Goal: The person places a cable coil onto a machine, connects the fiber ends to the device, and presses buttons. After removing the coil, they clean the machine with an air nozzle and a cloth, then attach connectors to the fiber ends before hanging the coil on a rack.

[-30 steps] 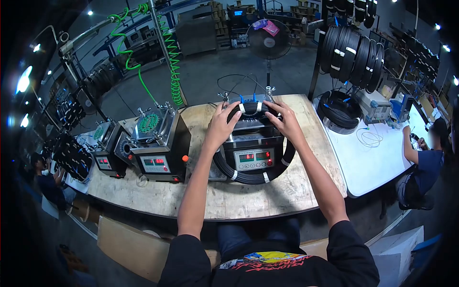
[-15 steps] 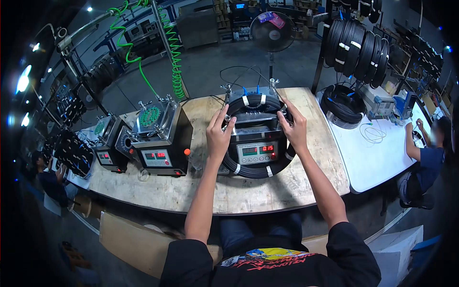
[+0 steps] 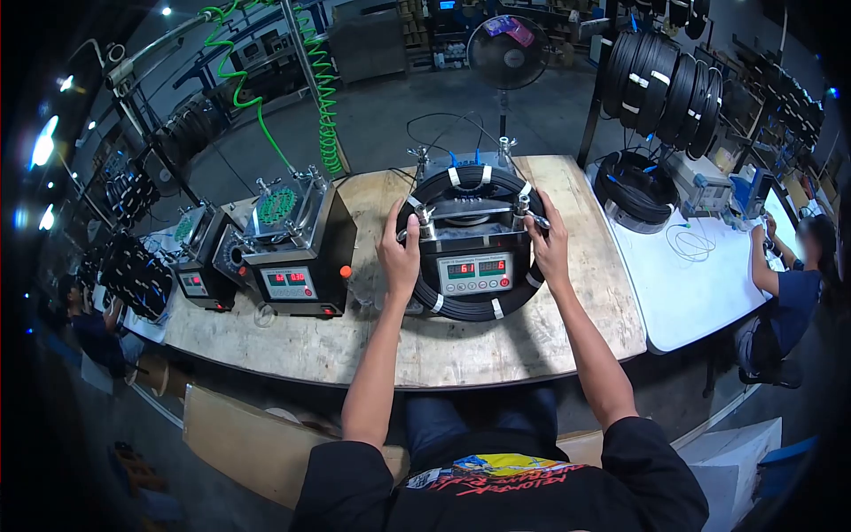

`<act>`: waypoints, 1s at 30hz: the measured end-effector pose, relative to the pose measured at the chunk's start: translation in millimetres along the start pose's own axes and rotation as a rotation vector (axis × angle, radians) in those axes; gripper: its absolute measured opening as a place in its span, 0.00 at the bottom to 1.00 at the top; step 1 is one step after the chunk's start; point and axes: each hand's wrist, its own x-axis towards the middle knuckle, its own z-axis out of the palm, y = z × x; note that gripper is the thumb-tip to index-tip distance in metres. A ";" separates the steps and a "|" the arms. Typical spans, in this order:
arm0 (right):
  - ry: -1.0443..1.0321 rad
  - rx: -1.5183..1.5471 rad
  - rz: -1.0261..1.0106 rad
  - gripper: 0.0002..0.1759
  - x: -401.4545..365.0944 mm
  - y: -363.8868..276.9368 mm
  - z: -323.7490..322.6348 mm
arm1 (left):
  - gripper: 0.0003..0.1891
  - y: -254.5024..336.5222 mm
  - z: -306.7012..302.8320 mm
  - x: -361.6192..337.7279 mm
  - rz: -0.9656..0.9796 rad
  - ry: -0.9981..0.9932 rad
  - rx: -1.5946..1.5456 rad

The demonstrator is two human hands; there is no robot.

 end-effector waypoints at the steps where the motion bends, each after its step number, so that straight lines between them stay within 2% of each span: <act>1: -0.001 0.015 0.007 0.34 -0.5 0.8 -0.6 | 0.26 1.0 -0.1 -1.4 -0.039 -0.021 -0.009; 6: -0.016 0.042 0.126 0.33 -2.3 -6.5 -1.9 | 0.28 10.5 -5.8 -4.7 -0.179 -0.121 -0.069; 10: 0.014 0.203 0.266 0.30 -16.2 -14.8 -3.4 | 0.31 7.5 -1.1 -21.6 -0.147 -0.023 -0.134; 12: 0.098 0.267 0.238 0.29 -31.3 4.9 3.2 | 0.32 6.7 0.9 -31.9 -0.206 0.012 -0.217; 13: 0.154 0.164 0.189 0.28 -35.4 6.6 6.3 | 0.31 -10.4 8.3 -36.8 -0.047 0.125 -0.071; 15: 0.125 0.179 0.276 0.28 -38.5 8.2 5.1 | 0.30 -46.7 13.3 -44.6 -0.166 0.069 -0.077; 17: 0.120 0.190 0.318 0.28 -40.2 11.4 5.8 | 0.28 -59.6 17.7 -45.1 -0.149 0.077 -0.094; 20: 0.113 0.196 0.325 0.28 -40.1 11.7 4.7 | 0.28 -60.1 17.1 -47.9 -0.186 0.067 -0.114; 24: 0.163 0.236 0.240 0.29 -48.6 9.0 7.4 | 0.31 -17.5 4.2 -51.8 -0.256 0.023 -0.162; 26: 0.108 0.289 0.340 0.29 -62.2 5.4 4.3 | 0.34 -19.1 5.0 -60.6 -0.263 0.032 -0.158; 30: 0.128 0.272 0.294 0.26 -87.3 -3.4 7.9 | 0.40 -30.1 9.3 -90.7 -0.284 0.049 -0.088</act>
